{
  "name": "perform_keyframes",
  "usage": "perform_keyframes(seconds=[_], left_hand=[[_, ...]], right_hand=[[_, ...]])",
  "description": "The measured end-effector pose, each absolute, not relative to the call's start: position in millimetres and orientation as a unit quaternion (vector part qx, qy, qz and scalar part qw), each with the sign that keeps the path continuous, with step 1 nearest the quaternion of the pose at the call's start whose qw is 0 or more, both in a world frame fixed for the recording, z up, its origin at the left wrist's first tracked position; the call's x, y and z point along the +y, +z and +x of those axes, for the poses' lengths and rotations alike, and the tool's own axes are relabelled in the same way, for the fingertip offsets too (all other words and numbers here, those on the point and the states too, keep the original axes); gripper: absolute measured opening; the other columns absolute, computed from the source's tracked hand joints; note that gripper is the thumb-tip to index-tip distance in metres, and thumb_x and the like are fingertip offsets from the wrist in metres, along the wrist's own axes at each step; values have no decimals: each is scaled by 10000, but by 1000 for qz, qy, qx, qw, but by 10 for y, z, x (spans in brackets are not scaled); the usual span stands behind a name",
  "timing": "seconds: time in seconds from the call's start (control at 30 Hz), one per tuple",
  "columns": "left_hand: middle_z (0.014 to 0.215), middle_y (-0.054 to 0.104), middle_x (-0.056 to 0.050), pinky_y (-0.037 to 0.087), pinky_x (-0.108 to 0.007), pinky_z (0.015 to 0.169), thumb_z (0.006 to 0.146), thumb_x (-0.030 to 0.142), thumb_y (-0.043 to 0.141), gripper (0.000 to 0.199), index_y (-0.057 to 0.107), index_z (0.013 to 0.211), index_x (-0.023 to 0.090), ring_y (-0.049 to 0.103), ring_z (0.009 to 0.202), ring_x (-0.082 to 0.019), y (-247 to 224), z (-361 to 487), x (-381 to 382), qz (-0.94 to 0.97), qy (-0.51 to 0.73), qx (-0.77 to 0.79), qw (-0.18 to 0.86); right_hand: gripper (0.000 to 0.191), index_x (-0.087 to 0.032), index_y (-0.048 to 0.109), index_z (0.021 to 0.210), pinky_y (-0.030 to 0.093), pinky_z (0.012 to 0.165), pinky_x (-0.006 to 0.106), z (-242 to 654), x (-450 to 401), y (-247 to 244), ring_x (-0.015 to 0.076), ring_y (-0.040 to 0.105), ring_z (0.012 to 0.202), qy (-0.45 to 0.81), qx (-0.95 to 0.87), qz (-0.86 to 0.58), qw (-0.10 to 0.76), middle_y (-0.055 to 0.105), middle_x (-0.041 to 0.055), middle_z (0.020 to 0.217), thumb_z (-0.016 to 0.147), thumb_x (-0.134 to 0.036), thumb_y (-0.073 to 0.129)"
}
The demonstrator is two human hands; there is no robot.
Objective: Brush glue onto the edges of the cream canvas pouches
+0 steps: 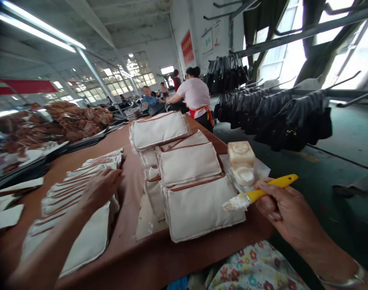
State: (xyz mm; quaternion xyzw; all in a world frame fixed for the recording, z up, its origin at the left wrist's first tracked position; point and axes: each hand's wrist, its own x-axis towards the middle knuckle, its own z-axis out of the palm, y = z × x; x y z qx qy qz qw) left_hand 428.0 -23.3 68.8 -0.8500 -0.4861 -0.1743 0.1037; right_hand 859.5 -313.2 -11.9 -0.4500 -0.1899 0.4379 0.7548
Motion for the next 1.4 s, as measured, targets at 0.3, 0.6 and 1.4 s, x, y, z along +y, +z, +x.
perform_keyframes(seconds=[0.3, 0.6, 1.4], left_hand=[[1078, 668, -109, 472, -367, 887, 937, 463, 581, 303, 681, 1096, 226, 618, 1063, -269, -361, 7014, -1176, -943, -25, -330, -42], [1124, 666, -135, 473, -346, 848, 888, 442, 631, 311, 650, 1054, 180, 630, 1053, -273, -634, 7543, -1067, -907, -2, -418, -50], [873, 660, -79, 425, -340, 748, 949, 281, 570, 133, 659, 879, 211, 611, 865, -242, -501, 6905, -1839, -930, -172, -307, 105]], right_hand=[[252, -188, 584, 648, 269, 365, 201, 8876, -3310, -68, 64, 275, 371, 372, -195, -423, 803, 373, -48, 444, 865, -229, 706], [178, -176, 612, 729, 245, 349, 185, 9141, -3378, -333, 55, 284, 344, 326, -169, -422, 829, 396, -65, 422, 823, -262, 736], [188, -176, 604, 773, 210, 338, 183, 9241, -3188, -251, 60, 290, 334, 258, -208, -440, 834, 415, -80, 422, 786, -299, 746]])
